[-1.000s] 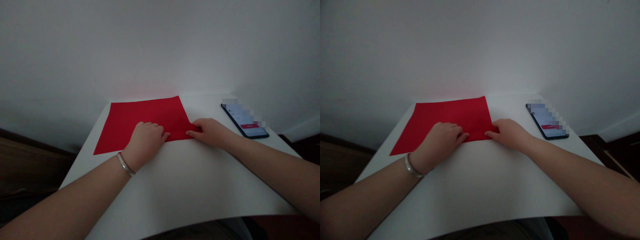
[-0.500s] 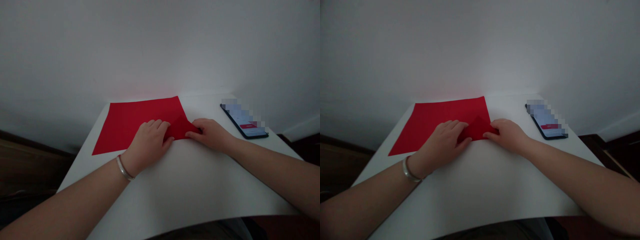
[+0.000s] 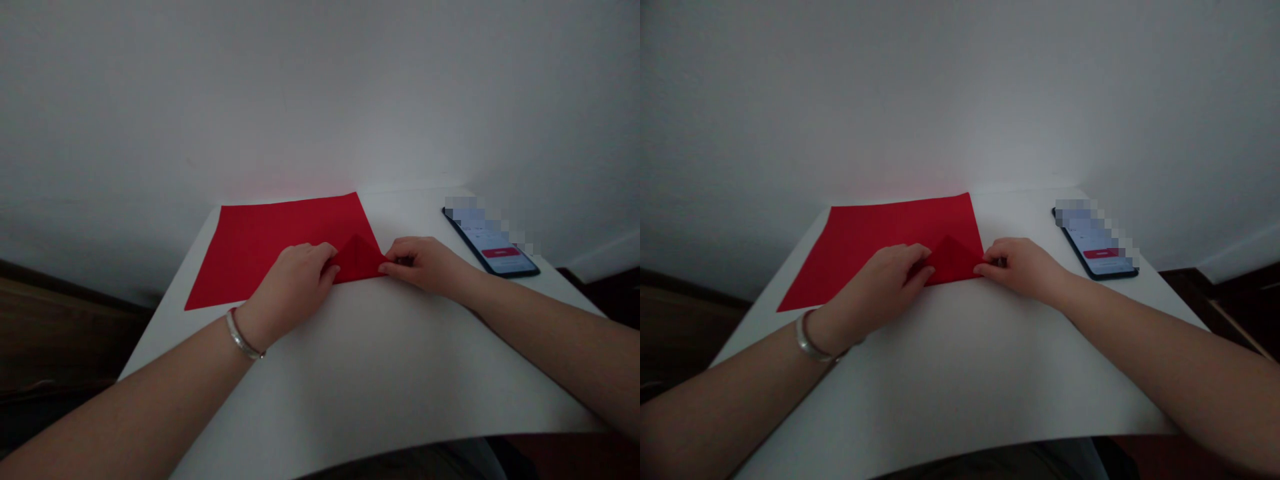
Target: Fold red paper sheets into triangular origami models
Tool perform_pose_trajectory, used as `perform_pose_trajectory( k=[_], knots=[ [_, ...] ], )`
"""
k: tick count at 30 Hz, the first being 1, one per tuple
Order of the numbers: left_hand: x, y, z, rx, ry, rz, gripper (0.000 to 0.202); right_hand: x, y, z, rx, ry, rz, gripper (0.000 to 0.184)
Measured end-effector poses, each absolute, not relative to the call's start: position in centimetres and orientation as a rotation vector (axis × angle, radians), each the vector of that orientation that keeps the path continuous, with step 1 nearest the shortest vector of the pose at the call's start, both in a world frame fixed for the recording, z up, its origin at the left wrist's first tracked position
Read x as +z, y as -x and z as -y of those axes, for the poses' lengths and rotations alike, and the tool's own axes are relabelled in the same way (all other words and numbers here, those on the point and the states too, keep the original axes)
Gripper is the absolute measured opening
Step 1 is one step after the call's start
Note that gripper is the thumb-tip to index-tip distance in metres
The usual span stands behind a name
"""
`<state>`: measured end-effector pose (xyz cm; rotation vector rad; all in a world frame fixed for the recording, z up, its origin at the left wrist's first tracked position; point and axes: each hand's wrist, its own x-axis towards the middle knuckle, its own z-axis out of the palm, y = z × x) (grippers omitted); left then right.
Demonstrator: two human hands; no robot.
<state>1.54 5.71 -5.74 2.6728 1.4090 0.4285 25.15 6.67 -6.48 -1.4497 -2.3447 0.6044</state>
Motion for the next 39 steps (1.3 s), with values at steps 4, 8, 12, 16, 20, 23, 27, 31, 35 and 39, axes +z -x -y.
perform_pose_trajectory(
  k=[4, 8, 12, 16, 20, 23, 27, 31, 35, 39],
  knots=[
    [-6.0, -1.5, -5.9, 0.377, -2.647, -1.358, 0.018, -6.4, -25.5, -6.6, 0.669, 1.429, 2.369, 0.024],
    [-6.4, -1.3, -6.1, 0.372, -2.654, -1.312, 0.029, -6.5, -25.2, -6.5, 0.666, 1.461, 2.364, 0.025],
    [-6.7, -1.3, -6.3, 0.365, -2.605, -1.372, 0.029, -6.6, -25.0, -6.6, 0.604, 1.586, 2.352, 0.027],
    [-6.9, -1.4, -6.4, 0.379, -2.594, -1.407, 0.028, -6.7, -25.1, -6.7, 0.581, 1.754, 2.276, 0.033],
    [-7.2, -1.4, -6.4, 0.433, -2.541, -1.436, 0.02, -6.9, -25.2, -7.0, 0.522, 1.801, 2.266, 0.037],
    [-7.4, -1.3, -6.3, 0.506, -2.42, -1.451, 0.037, -6.8, -25.1, -7.0, 0.524, 1.812, 2.279, 0.036],
    [-7.2, -1.3, -6.2, 0.473, -2.533, -1.311, 0.057, -6.4, -24.8, -6.8, 0.499, 1.822, 2.33, 0.035],
    [-7.0, -1.2, -6.2, 0.338, -2.73, -1.188, 0.041, -6.2, -24.6, -6.7, 0.474, 1.811, 2.347, 0.035],
    [-7.1, -1.1, -6.2, 0.319, -2.737, -1.184, 0.041, -6.3, -25.3, -7.1, 0.572, 1.794, 2.358, 0.032],
    [-7.3, -1.0, -6.2, 0.328, -2.734, -1.205, 0.04, -6.1, -26.4, -7.6, 0.727, 1.815, 2.361, 0.028]
  ],
)
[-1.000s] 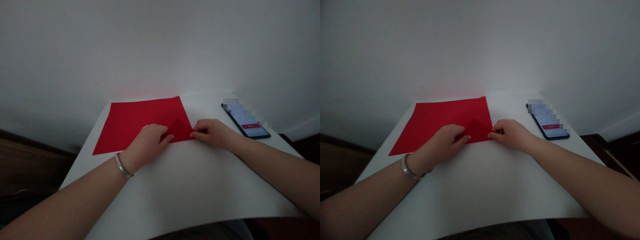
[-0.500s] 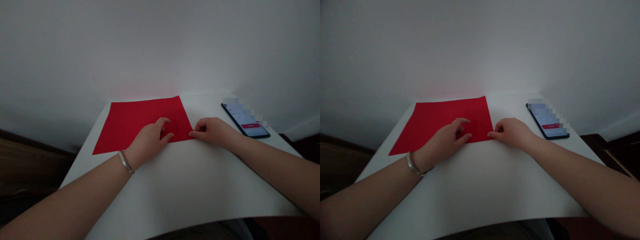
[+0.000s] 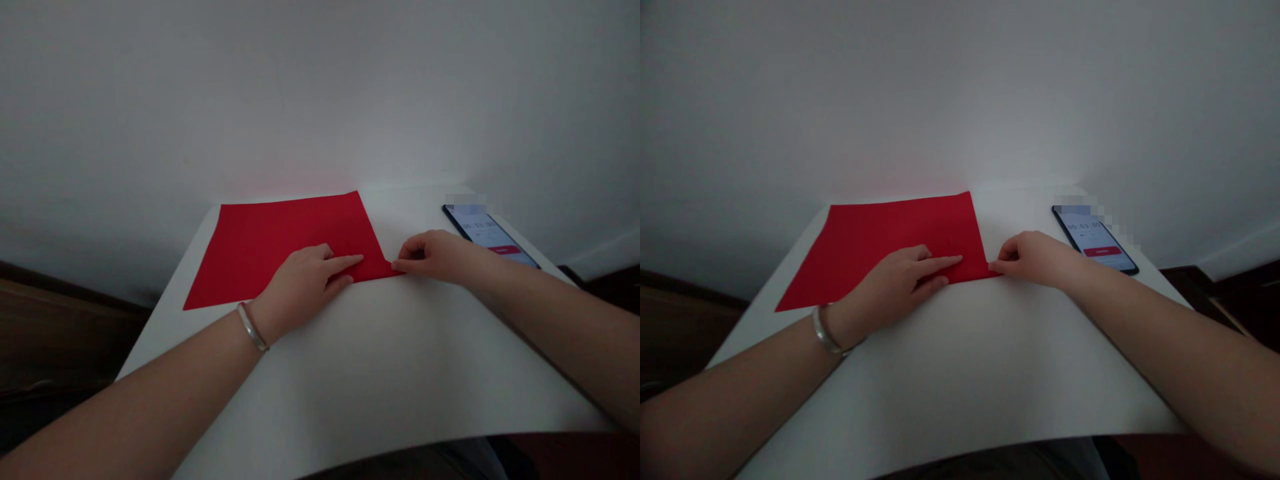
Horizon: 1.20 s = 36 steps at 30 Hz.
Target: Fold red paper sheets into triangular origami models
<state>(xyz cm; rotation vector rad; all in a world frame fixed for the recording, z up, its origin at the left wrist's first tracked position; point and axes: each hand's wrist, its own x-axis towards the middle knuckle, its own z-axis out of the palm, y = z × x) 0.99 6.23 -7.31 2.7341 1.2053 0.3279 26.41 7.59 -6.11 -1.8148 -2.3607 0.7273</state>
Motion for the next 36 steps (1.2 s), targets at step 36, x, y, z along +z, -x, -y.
perform_pose_trajectory(
  k=[36],
  knots=[
    [-7.4, -1.1, -6.5, 0.301, -2.735, -1.201, 0.04, -6.3, -25.1, -6.7, 0.689, 1.552, 2.056, 0.022]
  ],
)
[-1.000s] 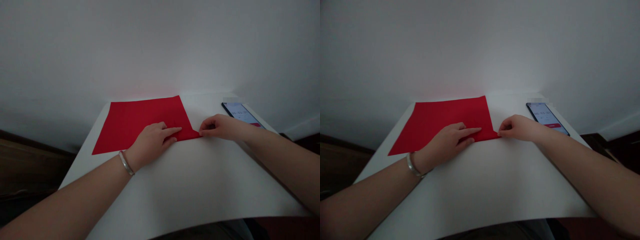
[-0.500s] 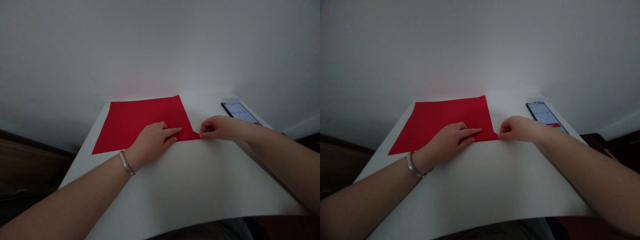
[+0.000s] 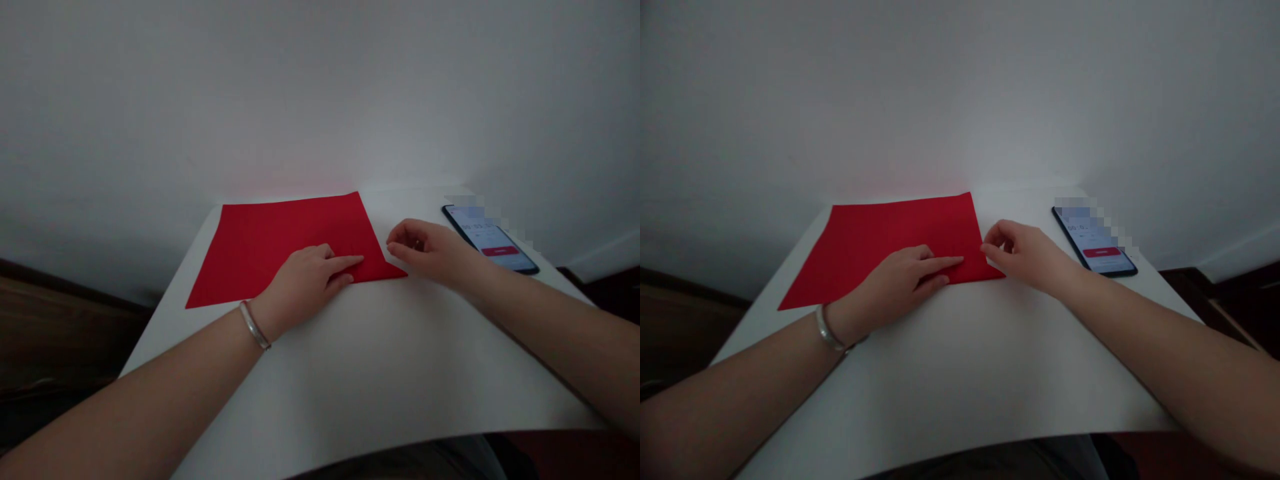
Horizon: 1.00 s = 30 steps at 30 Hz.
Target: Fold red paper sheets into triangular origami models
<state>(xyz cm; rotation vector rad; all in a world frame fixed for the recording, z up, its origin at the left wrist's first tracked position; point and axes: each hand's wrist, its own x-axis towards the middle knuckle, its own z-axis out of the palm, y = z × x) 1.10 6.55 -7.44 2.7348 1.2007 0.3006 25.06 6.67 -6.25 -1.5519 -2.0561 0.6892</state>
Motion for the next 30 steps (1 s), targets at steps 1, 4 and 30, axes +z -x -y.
perform_pose_trajectory(
  k=[1, 4, 30],
  knots=[
    [-7.4, -1.1, -6.5, 0.305, -2.738, -1.206, 0.04, -6.6, -24.5, -6.5, 0.727, 1.516, 2.048, 0.027],
    [-7.4, -1.1, -6.4, 0.341, -2.719, -1.216, 0.04, -7.6, -23.4, -6.1, 0.762, 1.478, 2.019, 0.05],
    [-5.0, -0.4, -6.3, 0.023, -2.376, -1.453, 0.024, -6.9, -24.3, -6.4, 0.688, 1.479, 2.349, 0.019]
  ],
)
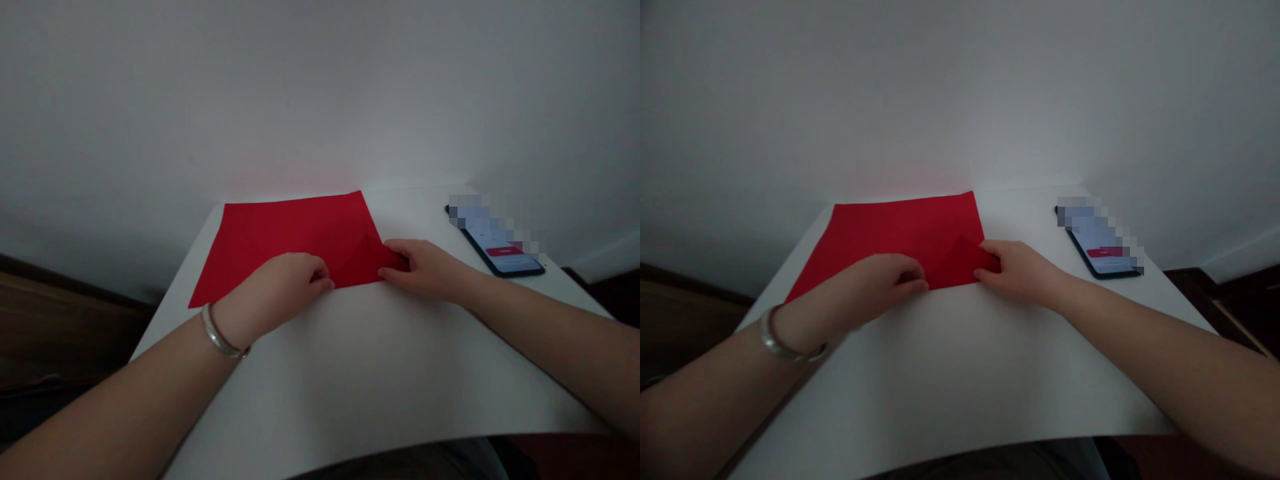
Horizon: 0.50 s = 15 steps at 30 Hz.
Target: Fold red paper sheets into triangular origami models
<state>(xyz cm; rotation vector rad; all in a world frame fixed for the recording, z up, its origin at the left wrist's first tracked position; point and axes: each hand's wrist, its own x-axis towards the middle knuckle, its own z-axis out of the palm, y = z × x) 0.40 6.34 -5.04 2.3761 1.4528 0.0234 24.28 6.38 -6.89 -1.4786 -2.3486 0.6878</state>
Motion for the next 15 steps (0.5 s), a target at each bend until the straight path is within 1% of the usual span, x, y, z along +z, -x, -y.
perform_pose_trajectory(
  k=[4, 10, 15],
  knots=[
    [-5.34, -0.57, -6.28, 0.016, -2.441, -1.457, 0.026, -7.14, -23.8, -6.25, 0.649, 1.594, 2.278, 0.027],
    [-5.32, -0.37, -6.45, -0.032, -2.449, -1.473, 0.029, -7.17, -23.69, -6.3, 0.647, 1.612, 2.299, 0.032],
    [-5.34, 0.02, -6.61, -0.033, -2.459, -1.479, 0.022, -7.25, -23.62, -6.37, 0.63, 1.595, 2.321, 0.036]
  ],
)
